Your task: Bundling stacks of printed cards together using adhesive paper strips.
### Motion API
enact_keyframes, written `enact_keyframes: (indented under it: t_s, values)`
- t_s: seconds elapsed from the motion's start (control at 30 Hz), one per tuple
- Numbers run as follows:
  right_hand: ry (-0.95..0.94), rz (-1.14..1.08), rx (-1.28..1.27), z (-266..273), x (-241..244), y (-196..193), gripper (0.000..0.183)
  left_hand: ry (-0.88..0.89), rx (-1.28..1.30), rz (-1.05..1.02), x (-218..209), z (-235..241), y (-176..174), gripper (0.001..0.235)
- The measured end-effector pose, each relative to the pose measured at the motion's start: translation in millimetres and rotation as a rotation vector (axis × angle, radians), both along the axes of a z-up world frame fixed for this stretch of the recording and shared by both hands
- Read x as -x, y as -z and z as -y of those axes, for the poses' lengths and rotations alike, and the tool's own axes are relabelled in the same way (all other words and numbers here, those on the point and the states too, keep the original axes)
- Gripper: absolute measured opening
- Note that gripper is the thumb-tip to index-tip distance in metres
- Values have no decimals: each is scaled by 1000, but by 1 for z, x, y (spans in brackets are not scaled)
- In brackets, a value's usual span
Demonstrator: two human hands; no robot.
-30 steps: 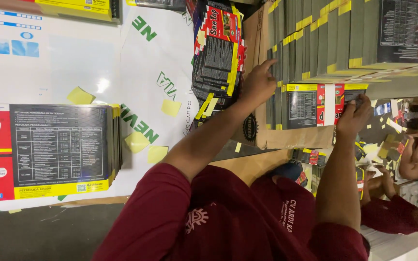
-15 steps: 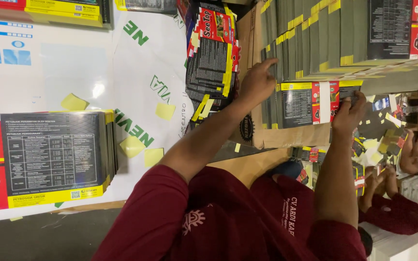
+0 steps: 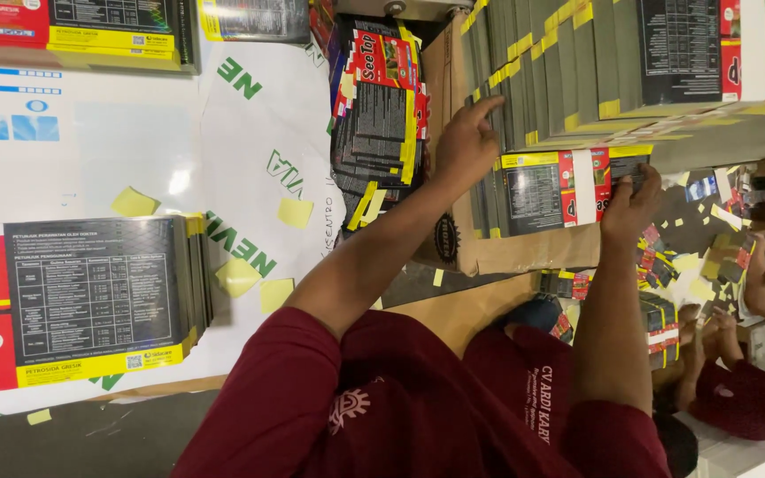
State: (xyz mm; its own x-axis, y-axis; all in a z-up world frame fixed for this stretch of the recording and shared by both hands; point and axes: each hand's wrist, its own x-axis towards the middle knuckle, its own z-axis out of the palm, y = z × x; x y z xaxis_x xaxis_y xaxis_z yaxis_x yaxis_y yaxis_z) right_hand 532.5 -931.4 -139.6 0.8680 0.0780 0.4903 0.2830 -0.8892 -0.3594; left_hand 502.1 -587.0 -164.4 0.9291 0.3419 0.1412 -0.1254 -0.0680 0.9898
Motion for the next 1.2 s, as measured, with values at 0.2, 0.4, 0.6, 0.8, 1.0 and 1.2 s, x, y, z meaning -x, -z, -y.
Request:
enact_keyframes:
  t_s: [0.2, 0.4, 0.6, 0.8, 1.0, 1.2]
  values:
    - [8, 12, -5, -6, 3, -3, 34, -10, 8, 35, 1, -1, -16, 51]
    - [3, 7, -2, -6, 4, -4, 35, -46, -53, 61, 0, -2, -23, 50]
    - [-8, 2, 17, 2, 0, 1, 35, -21, -64, 57, 3, -2, -42, 52]
    - [22, -22, -9, -9, 4, -7, 35, 22, -50, 44, 8, -11, -57, 52]
    - [9, -3, 0, -7, 5, -6, 35, 22, -85, 75, -2, -2, -50, 49]
    - [33, -12, -1, -5, 3, -5, 35, -3, -68, 120, 2, -6, -68, 51]
